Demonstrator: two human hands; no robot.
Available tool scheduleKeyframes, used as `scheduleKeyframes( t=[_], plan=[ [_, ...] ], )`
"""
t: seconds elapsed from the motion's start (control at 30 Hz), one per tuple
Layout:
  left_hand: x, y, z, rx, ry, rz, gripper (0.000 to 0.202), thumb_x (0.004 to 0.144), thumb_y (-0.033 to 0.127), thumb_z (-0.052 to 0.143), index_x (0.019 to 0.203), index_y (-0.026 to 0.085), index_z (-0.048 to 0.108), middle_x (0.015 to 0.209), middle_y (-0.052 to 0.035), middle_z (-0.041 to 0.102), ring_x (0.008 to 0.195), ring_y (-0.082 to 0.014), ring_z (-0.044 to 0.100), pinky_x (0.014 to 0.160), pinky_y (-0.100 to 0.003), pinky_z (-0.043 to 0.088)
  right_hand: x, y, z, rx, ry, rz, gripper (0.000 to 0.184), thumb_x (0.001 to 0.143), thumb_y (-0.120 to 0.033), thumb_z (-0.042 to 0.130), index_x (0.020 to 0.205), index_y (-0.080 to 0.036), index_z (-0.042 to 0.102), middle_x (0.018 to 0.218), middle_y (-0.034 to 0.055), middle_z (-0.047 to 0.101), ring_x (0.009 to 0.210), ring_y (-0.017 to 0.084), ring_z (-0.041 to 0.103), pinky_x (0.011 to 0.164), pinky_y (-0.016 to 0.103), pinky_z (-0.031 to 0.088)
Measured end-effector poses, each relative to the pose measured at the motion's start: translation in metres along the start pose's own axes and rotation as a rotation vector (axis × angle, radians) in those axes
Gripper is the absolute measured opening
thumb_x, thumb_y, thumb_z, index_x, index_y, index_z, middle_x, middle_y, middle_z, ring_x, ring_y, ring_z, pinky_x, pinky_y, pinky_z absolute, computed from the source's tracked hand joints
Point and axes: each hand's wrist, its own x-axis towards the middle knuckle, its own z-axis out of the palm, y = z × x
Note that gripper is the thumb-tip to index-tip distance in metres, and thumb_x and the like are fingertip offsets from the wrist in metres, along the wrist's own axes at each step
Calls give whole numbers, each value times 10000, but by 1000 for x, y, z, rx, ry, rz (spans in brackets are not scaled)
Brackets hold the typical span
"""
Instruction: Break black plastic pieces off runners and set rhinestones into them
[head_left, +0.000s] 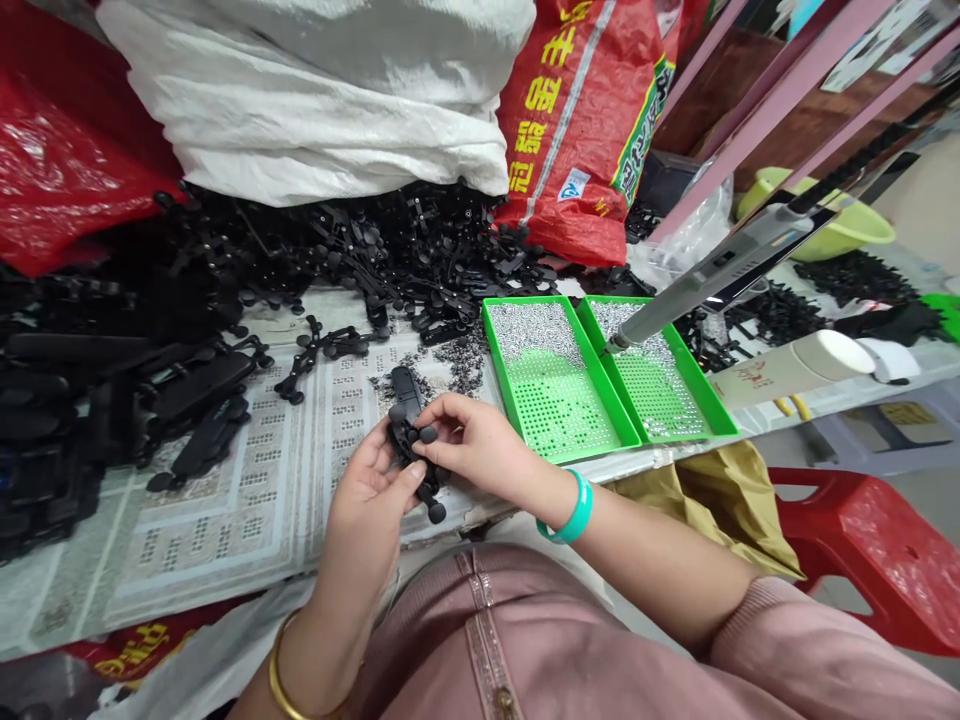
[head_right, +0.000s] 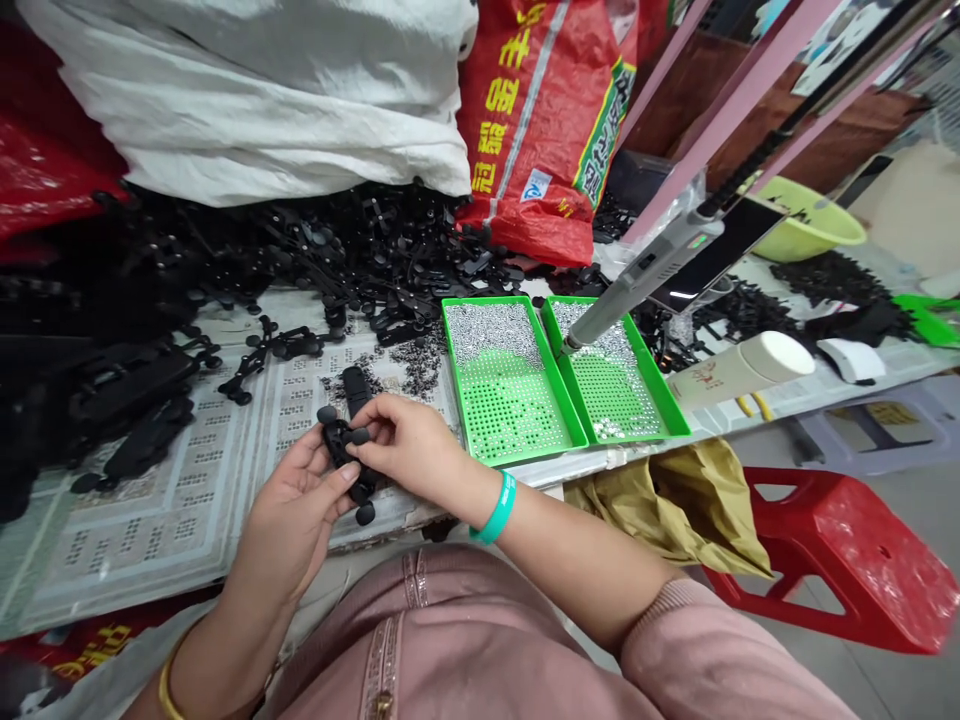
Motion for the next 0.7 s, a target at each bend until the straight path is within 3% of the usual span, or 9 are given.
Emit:
scheduleKeyframes(
  t=[0.17, 0.33, 0.53, 0.63, 0.7],
  plan=[
    [0, -3, 0, 49, 49, 3, 689, 642, 216, 723, 1287, 204, 479, 1278, -118, 572, 1093, -246, 573, 614, -225, 529, 7, 6, 1, 218, -62, 124, 183, 697, -195, 684, 833, -164, 564, 661, -54, 512, 597, 72, 461, 554, 194, 388],
    [2, -8, -2, 18, 41, 45, 624, 619, 204, 740, 1206, 196, 531, 1187, -100, 621, 1000, -220, 617, 685, -273, 538, 6, 4, 6, 178, -68, 165, 230, 703, -156, 657, 922, -161, 588, 759, -27, 562, 677, 83, 500, 641, 220, 420],
    [0, -3, -4, 35, 90, 22, 601, 594, 192, 754, 1144, 221, 515, 1154, -56, 615, 880, -157, 620, 543, -187, 481, 6, 3, 2, 176, -145, 209, 198, 742, -181, 631, 936, -150, 614, 720, -23, 584, 634, 83, 517, 615, 218, 422],
    [0, 4, -14, 27, 155, 10, 519, 599, 186, 753, 1050, 234, 499, 1000, -19, 643, 822, -168, 639, 554, -218, 486, 15, -2, -6, 14, -216, 166, 139, 782, -207, 593, 906, -167, 643, 790, 6, 645, 706, 110, 570, 683, 247, 442],
    [1, 7, -22, 2, 176, 6, 450, 621, 194, 739, 989, 238, 484, 927, 1, 648, 803, -185, 656, 567, -246, 495, 23, -9, -7, -284, -104, 48, 110, 801, -226, 567, 858, -171, 643, 835, 34, 655, 758, 139, 576, 734, 282, 435]
  ],
)
